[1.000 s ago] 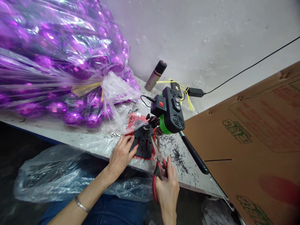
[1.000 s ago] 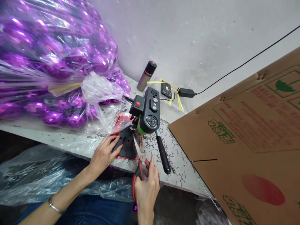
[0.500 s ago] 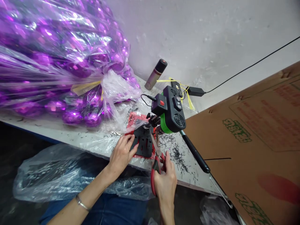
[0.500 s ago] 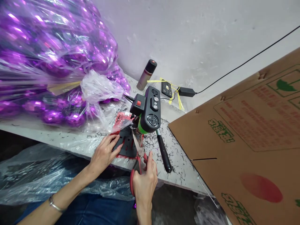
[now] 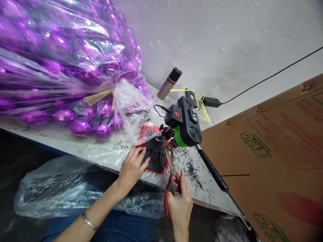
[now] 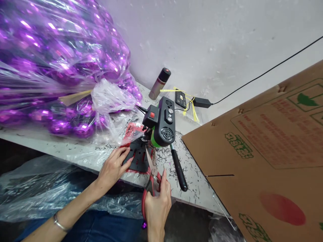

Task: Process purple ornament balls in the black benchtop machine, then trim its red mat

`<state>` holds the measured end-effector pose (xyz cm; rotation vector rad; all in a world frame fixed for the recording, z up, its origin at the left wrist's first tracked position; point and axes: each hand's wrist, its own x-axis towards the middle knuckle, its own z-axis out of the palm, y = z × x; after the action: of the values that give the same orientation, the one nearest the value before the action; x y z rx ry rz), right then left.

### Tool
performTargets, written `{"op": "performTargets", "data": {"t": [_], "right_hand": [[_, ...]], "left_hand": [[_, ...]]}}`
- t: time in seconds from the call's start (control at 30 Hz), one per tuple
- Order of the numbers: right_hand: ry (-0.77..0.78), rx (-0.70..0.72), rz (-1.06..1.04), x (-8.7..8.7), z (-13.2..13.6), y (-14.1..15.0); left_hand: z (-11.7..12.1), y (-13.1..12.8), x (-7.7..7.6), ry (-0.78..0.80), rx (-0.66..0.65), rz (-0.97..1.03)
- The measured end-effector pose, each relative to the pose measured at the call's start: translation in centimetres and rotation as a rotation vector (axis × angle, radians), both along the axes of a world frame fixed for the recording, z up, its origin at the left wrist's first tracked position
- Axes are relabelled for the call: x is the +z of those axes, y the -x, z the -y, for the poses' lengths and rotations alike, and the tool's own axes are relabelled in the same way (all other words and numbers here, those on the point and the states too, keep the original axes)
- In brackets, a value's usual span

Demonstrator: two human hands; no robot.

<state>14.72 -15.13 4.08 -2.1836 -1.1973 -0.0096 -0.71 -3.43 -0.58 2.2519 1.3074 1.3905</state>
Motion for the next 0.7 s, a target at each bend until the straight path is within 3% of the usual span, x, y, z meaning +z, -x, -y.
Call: {"op": "performTargets", "data": {"t": [0.13, 0.37, 0.57, 0.7], "right_hand": [[-0.008, 0.013, 0.022, 0.2, -0.3, 0.3], [-0.027, 0.018, -0.12, 0.7, 0.2, -0.1], [-0.013, 0.065, -0.023, -0.4, 0.6, -0.1], [0.013, 0.043, -0.029, -0.2, 0.5, 0.0]], "left_hand": [[-0.1, 0.1, -0.1, -0.01, -0.003, -0.02], [0.0, 0.0, -0.2, -0.017, 0.019, -0.015], [0.0, 0.0, -0.1, -0.012, 0.009, -0.023], [0.0, 0.0, 0.1, -0.009, 0.009, -0.033]]}}
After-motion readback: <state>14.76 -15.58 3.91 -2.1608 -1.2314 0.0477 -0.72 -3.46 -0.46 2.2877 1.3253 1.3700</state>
